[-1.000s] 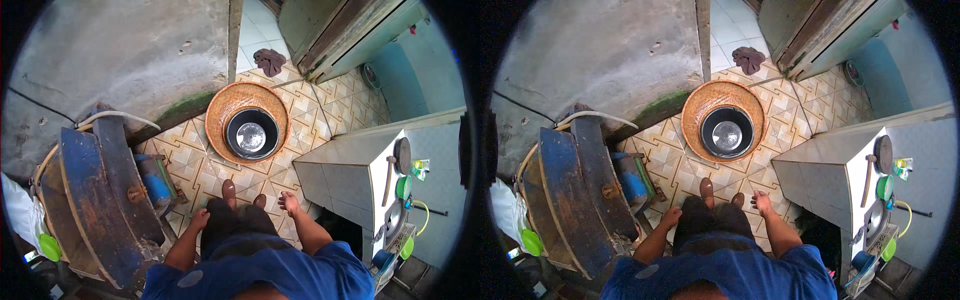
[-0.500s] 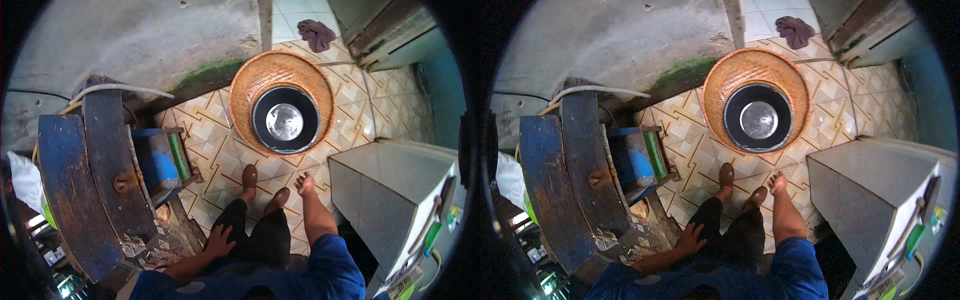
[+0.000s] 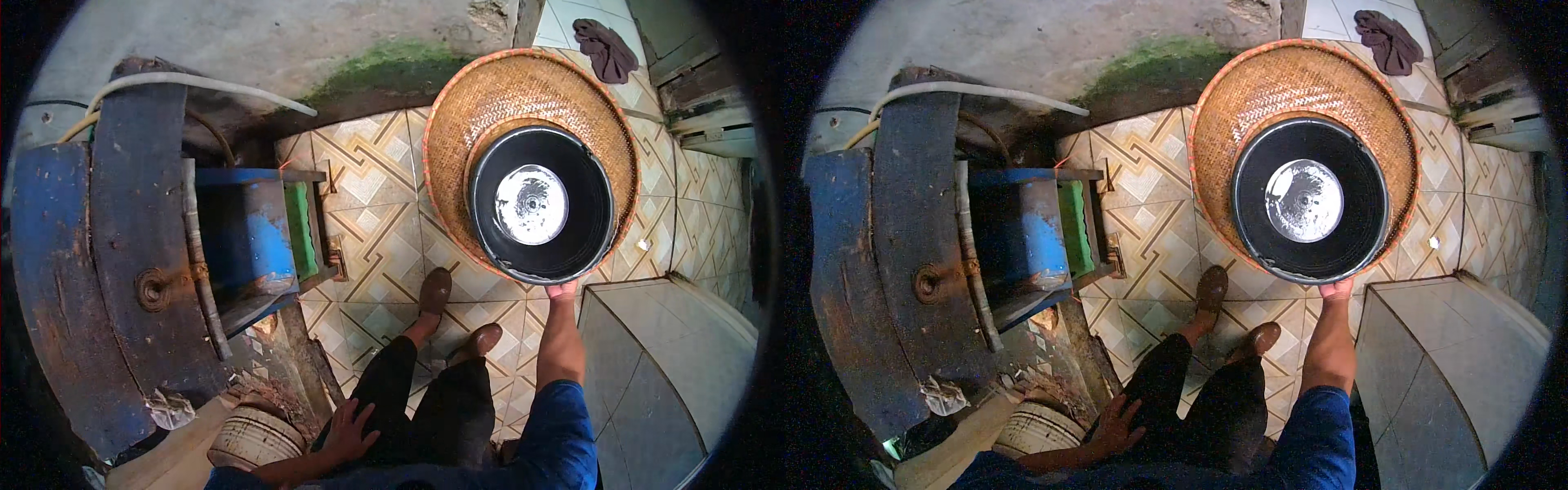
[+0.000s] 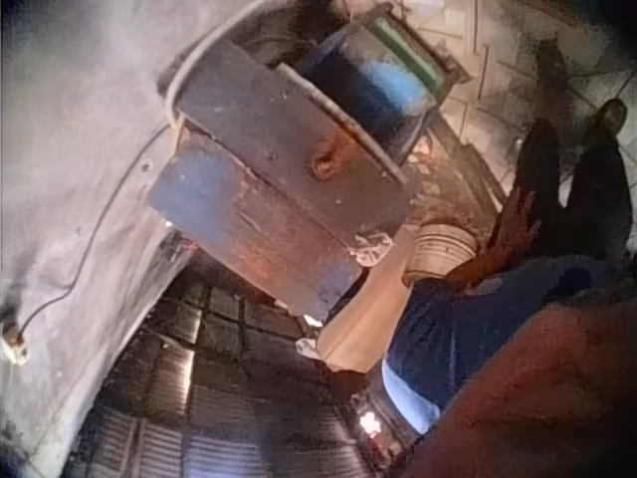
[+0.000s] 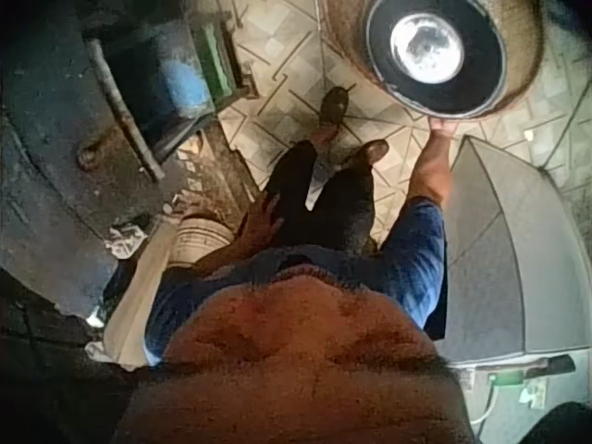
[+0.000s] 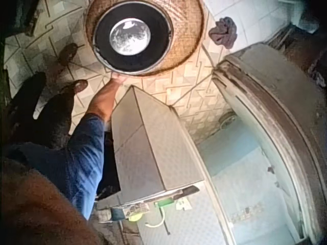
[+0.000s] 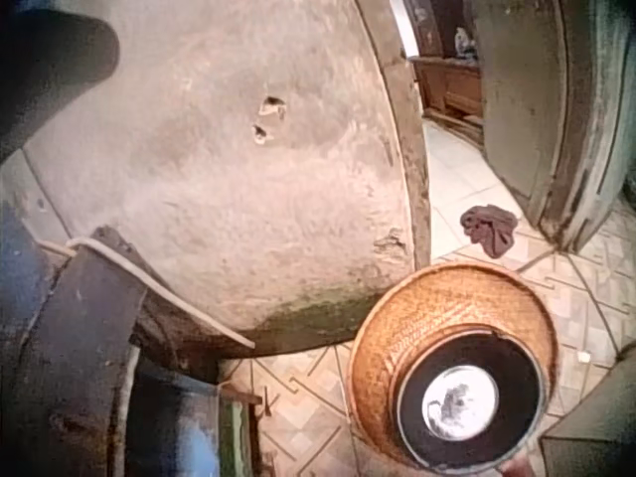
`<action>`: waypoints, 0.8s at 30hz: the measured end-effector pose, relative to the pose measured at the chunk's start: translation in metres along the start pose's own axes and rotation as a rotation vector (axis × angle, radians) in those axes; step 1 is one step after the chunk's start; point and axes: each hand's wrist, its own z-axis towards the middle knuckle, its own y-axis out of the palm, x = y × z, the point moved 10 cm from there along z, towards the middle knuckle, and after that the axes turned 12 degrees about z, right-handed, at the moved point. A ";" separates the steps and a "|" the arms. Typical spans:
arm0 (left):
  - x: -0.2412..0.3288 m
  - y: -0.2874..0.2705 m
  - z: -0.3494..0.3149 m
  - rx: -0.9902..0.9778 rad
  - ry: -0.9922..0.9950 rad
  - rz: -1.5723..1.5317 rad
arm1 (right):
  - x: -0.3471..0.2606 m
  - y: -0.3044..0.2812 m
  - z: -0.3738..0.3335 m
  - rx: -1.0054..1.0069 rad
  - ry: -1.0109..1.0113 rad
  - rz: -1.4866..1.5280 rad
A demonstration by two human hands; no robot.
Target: The person repeatedly dips a black bucket into a large blue barrel of water, filling and emptying it while also handling a small blue scoop and a sponge at a sink.
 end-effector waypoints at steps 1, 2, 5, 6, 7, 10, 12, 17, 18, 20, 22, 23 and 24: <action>0.000 0.004 0.000 -0.003 0.006 -0.003 | 0.000 -0.004 0.000 0.011 0.011 0.009; -0.002 0.009 -0.001 -0.004 0.013 -0.006 | -0.002 -0.007 0.000 0.021 0.021 0.019; -0.001 0.010 0.000 -0.044 -0.011 -0.010 | -0.010 -0.007 0.006 0.020 -0.004 -0.058; -0.001 0.011 0.001 -0.063 -0.026 -0.010 | -0.018 -0.006 0.006 0.029 -0.001 -0.046; -0.003 0.012 0.002 -0.062 -0.024 -0.004 | -0.024 0.006 0.004 0.028 -0.029 -0.053; -0.009 0.020 0.004 -0.057 -0.009 0.002 | -0.048 0.029 0.005 0.062 -0.130 -0.051; -0.012 0.021 0.004 -0.050 -0.007 -0.013 | -0.061 0.027 0.007 0.132 -0.207 -0.015; -0.014 0.027 0.006 -0.060 -0.027 -0.052 | -0.043 0.026 -0.006 0.042 -0.153 -0.016; -0.013 0.028 0.006 -0.057 -0.031 -0.050 | -0.018 0.032 -0.014 0.013 -0.099 0.004; -0.012 0.026 0.007 -0.072 -0.024 -0.034 | 0.043 0.042 -0.033 0.032 0.016 0.049; -0.011 0.021 0.011 -0.081 -0.006 -0.002 | 0.127 0.045 -0.062 -0.372 0.564 0.429; -0.008 0.026 0.007 -0.083 -0.031 -0.001 | 0.171 0.056 -0.077 0.121 0.362 0.081; -0.006 0.023 0.008 -0.083 -0.016 0.018 | 0.203 0.073 -0.097 -0.202 0.503 0.068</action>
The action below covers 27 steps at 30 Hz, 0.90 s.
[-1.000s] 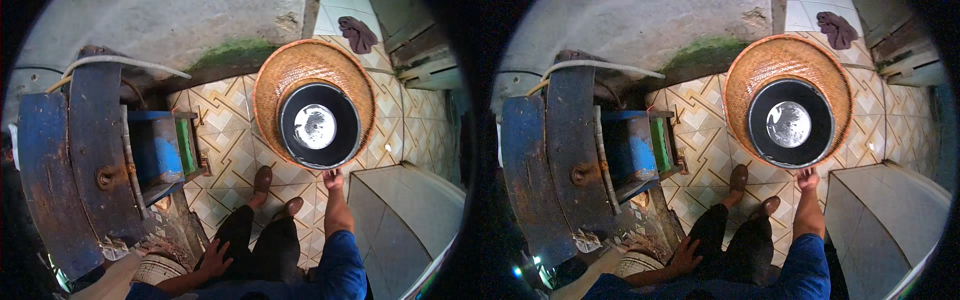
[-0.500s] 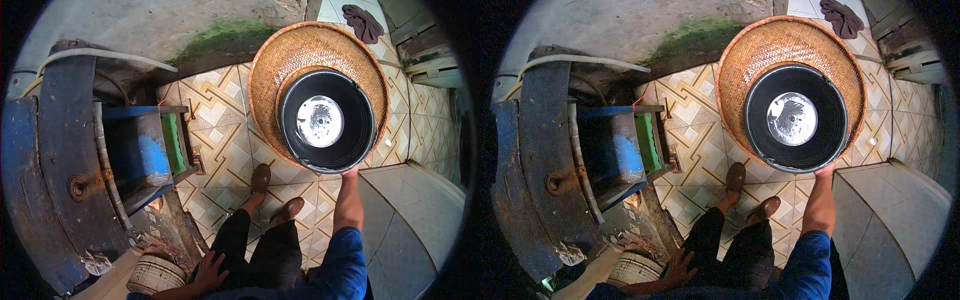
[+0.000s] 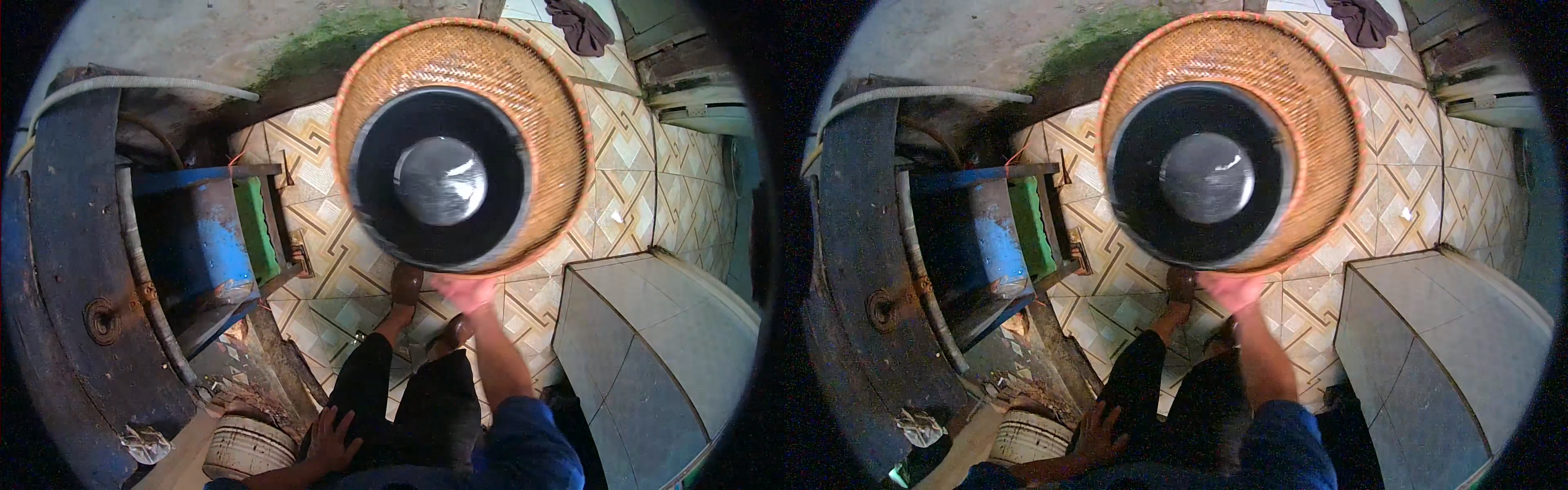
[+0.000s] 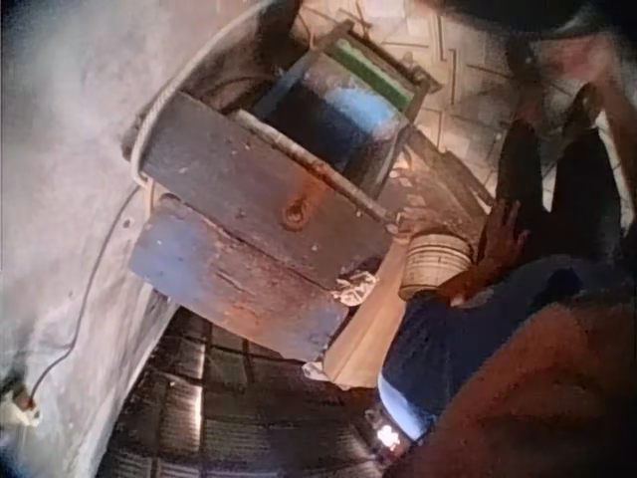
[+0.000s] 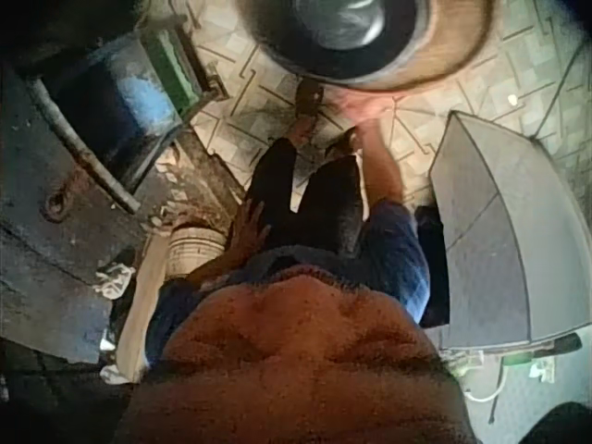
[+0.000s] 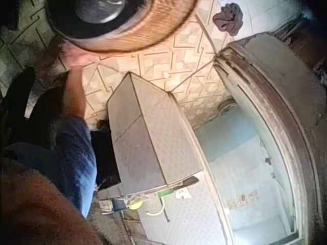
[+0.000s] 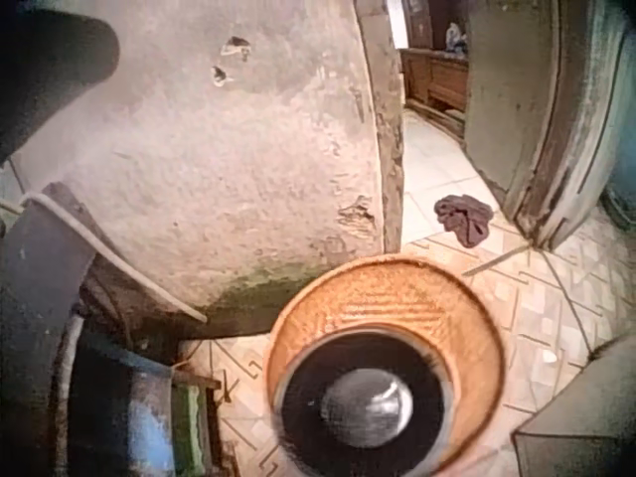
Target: The person repeatedly dips a black bucket into a large blue barrel of water, filling and emptying it while also handling a small blue scoop and a sponge at a sink.
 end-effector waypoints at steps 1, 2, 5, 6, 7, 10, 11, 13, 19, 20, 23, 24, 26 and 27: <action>0.001 0.000 0.001 0.011 0.014 0.007 | 0.032 -0.023 0.003 0.078 0.089 0.071; -0.002 0.002 0.004 0.022 0.029 0.018 | 0.063 -0.040 0.007 0.153 0.178 0.144; -0.002 0.001 0.004 0.007 0.038 0.010 | 0.092 -0.088 -0.012 0.431 0.151 -0.679; 0.000 0.000 0.005 -0.002 0.040 0.002 | 0.088 -0.089 -0.009 0.328 0.107 -0.903; 0.002 0.001 0.003 -0.008 0.026 0.006 | 0.077 -0.090 -0.012 0.313 0.059 -0.980; 0.005 -0.003 0.002 0.006 0.011 -0.025 | -0.003 -0.099 -0.031 0.471 -0.133 -0.891; 0.003 -0.009 0.005 0.028 0.019 -0.065 | -0.037 -0.102 -0.039 0.551 -0.207 -0.799; -0.005 -0.023 0.016 0.131 0.027 -0.220 | -0.093 -0.069 -0.054 0.645 -0.415 -0.598; -0.001 -0.190 0.120 0.770 0.049 -0.295 | -0.157 0.082 -0.024 0.320 -0.632 -0.845; 0.010 -0.230 0.131 0.853 0.056 -0.245 | -0.150 0.086 -0.023 0.385 -0.660 -0.961; 0.033 -0.300 0.156 0.961 0.005 -0.051 | -0.123 0.090 -0.011 0.591 -0.716 -1.303; 0.041 -0.314 0.161 0.974 -0.013 0.024 | -0.113 0.079 -0.001 0.579 -0.738 -1.407; 0.039 -0.318 0.178 0.871 -0.050 0.117 | -0.072 0.051 0.011 0.548 -0.565 -1.446; 0.034 -0.317 0.186 0.821 -0.073 0.164 | -0.044 0.037 0.014 0.528 -0.385 -1.368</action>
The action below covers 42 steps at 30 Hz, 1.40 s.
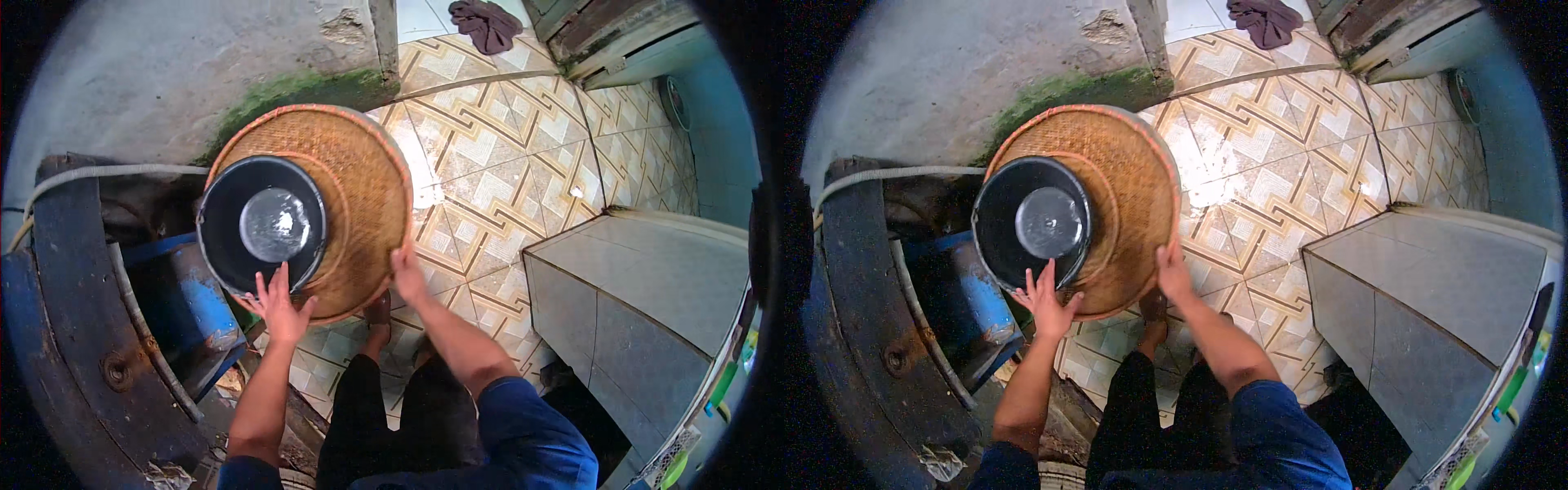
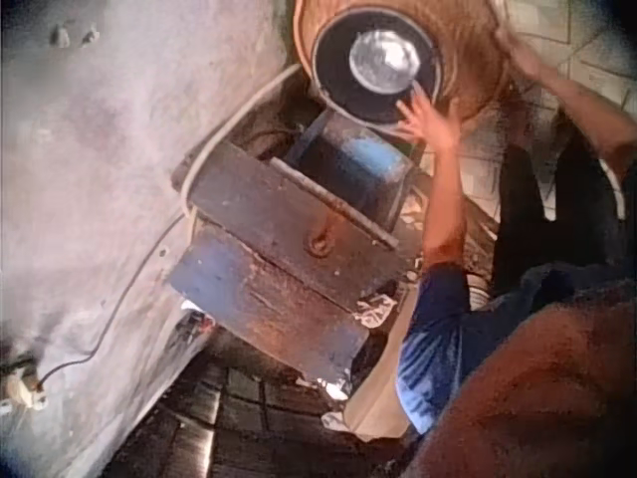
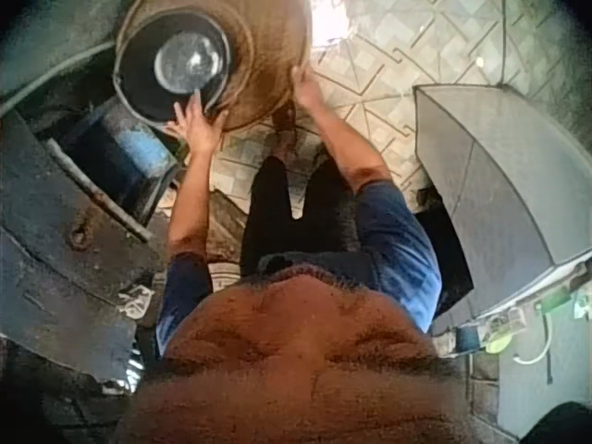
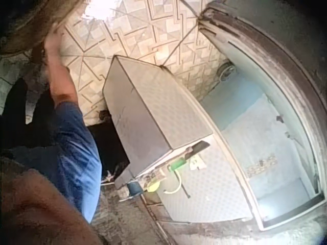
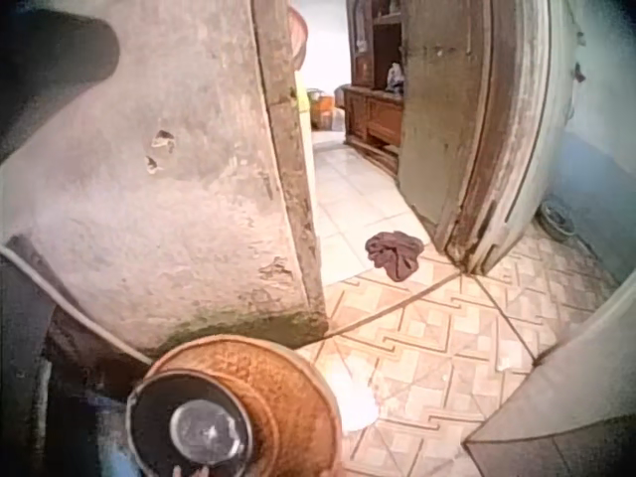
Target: The person repeatedly dips a black bucket into a large blue barrel of water, filling and emptying it while also handling a small blue scoop and a sponge at a sink.
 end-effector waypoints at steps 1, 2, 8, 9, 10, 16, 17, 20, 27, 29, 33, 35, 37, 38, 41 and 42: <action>-0.015 0.009 0.003 0.043 -0.025 0.076 | 0.013 0.017 -0.004 -0.036 -0.061 0.017; -0.032 0.019 0.005 0.098 -0.007 0.088 | 0.025 0.032 -0.004 -0.071 -0.123 0.038; -0.044 -0.020 0.004 0.184 0.123 0.059 | 0.029 0.033 -0.032 -0.139 0.003 -0.023; -0.040 -0.027 -0.001 0.183 0.150 0.045 | 0.033 0.021 -0.040 -0.138 0.067 -0.061; -0.041 -0.034 -0.009 0.176 0.150 0.006 | 0.032 0.006 -0.054 -0.141 0.131 -0.100; -0.002 -0.077 -0.065 0.108 0.195 -0.182 | 0.093 -0.119 -0.136 0.047 0.195 -0.349; 0.004 -0.084 -0.077 0.107 0.215 -0.217 | 0.092 -0.136 -0.156 0.018 0.222 -0.407; 0.036 -0.112 -0.107 0.053 0.246 -0.333 | 0.097 -0.169 -0.223 0.036 0.256 -0.273; 0.149 -0.186 -0.201 -0.092 0.593 -0.385 | 0.001 -0.183 -0.350 0.072 0.157 0.368; 0.184 -0.202 -0.232 -0.125 0.723 -0.335 | -0.050 -0.193 -0.380 0.069 0.153 0.631; 0.255 -0.237 -0.289 -0.158 1.018 -0.239 | -0.110 -0.250 -0.436 0.248 -0.006 0.932; 0.280 -0.240 -0.318 -0.184 1.142 -0.184 | -0.118 -0.277 -0.467 0.277 -0.036 0.893; 0.298 -0.242 -0.347 -0.196 1.224 -0.127 | -0.097 -0.297 -0.491 0.355 -0.049 0.807; 0.306 -0.242 -0.361 -0.204 1.276 -0.102 | -0.083 -0.308 -0.500 0.407 -0.052 0.765; 0.314 -0.233 -0.389 -0.227 1.370 -0.061 | -0.039 -0.315 -0.517 0.493 -0.024 0.951; 0.321 -0.230 -0.394 -0.235 1.396 -0.069 | -0.031 -0.319 -0.524 0.497 -0.004 0.991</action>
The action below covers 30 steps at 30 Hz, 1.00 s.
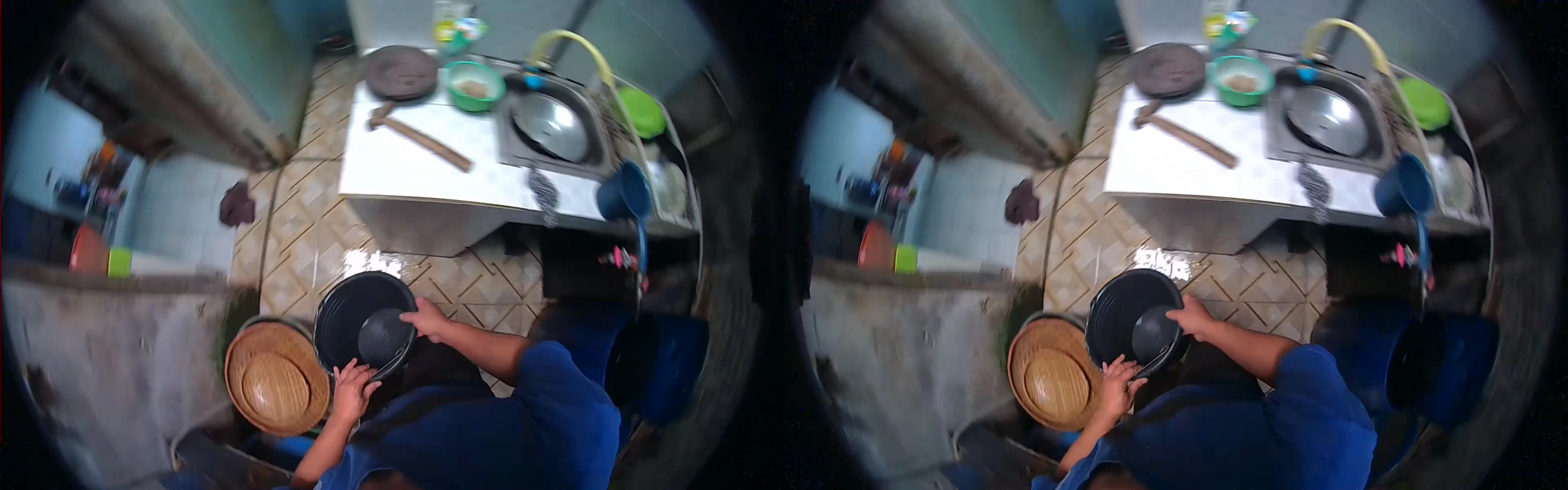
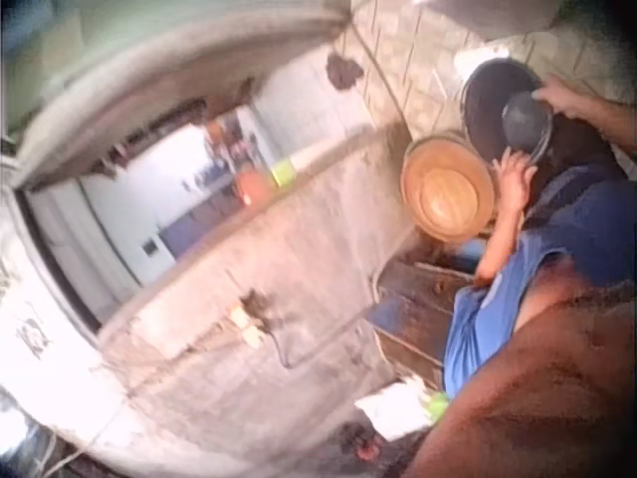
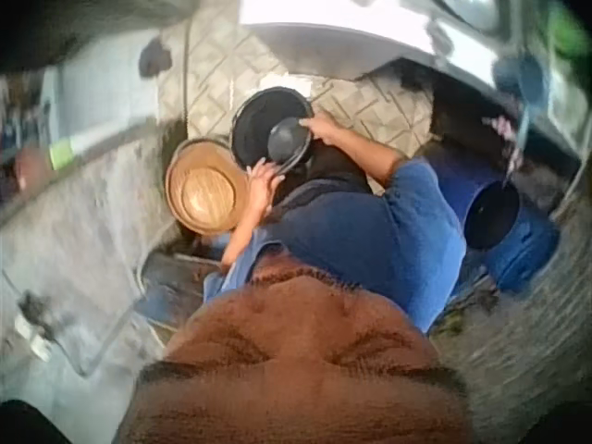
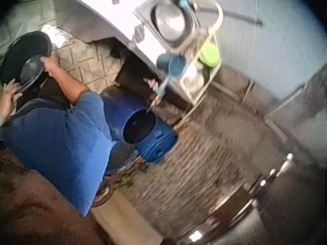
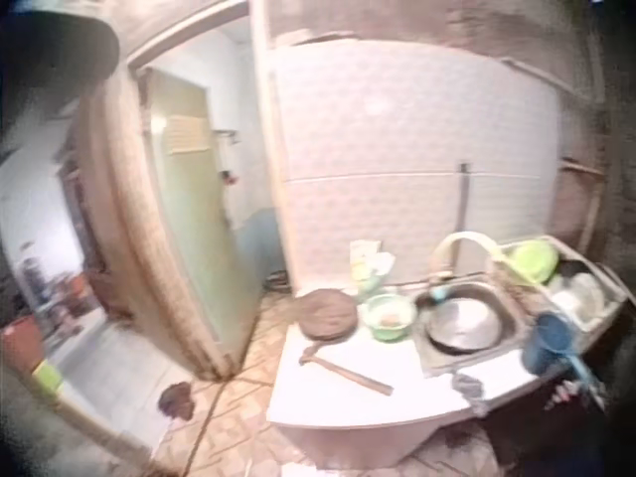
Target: The person repeatedly dips a black bucket into a large blue barrel of water, filling and emptying it while also handling a small blue scoop and a sponge at a sink.
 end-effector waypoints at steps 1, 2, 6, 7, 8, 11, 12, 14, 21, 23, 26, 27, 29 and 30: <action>0.010 -0.002 0.006 -0.043 0.026 0.021 | -0.009 -0.005 -0.013 -0.010 -0.012 -0.015; 0.014 0.001 0.011 -0.053 0.047 -0.005 | -0.006 -0.015 -0.015 0.005 -0.022 0.040; 0.020 0.007 0.021 -0.129 0.109 -0.081 | 0.013 -0.050 -0.033 0.107 -0.068 0.246; 0.020 0.007 0.024 -0.130 0.096 -0.118 | 0.021 -0.062 -0.037 0.160 -0.102 0.284; 0.018 0.007 0.024 -0.132 0.078 -0.159 | 0.024 -0.073 -0.048 0.213 -0.134 0.317; -0.029 0.032 0.030 -0.139 -0.070 -0.271 | 0.023 -0.100 -0.086 0.305 -0.205 0.348; -0.046 0.041 0.032 -0.133 -0.139 -0.303 | 0.021 -0.104 -0.101 0.304 -0.224 0.400; -0.058 0.058 0.037 -0.221 -0.315 -0.537 | 0.017 -0.109 -0.133 0.301 -0.268 0.507; -0.004 0.111 0.045 -0.653 -0.429 -1.159 | 0.035 -0.129 -0.225 0.409 -0.456 0.672; 0.034 0.100 0.046 -0.635 -0.346 -1.166 | 0.045 -0.147 -0.251 0.536 -0.564 0.736; 0.071 0.109 0.043 -0.647 -0.358 -1.185 | 0.072 -0.182 -0.277 0.646 -0.668 0.723; 0.086 0.113 0.039 -0.677 -0.357 -1.149 | 0.086 -0.191 -0.284 0.642 -0.657 0.756; 0.116 0.121 0.036 -0.661 -0.359 -1.195 | 0.086 -0.191 -0.305 0.604 -0.639 0.819; 0.131 0.126 0.034 -0.651 -0.360 -1.219 | 0.091 -0.195 -0.313 0.601 -0.616 0.830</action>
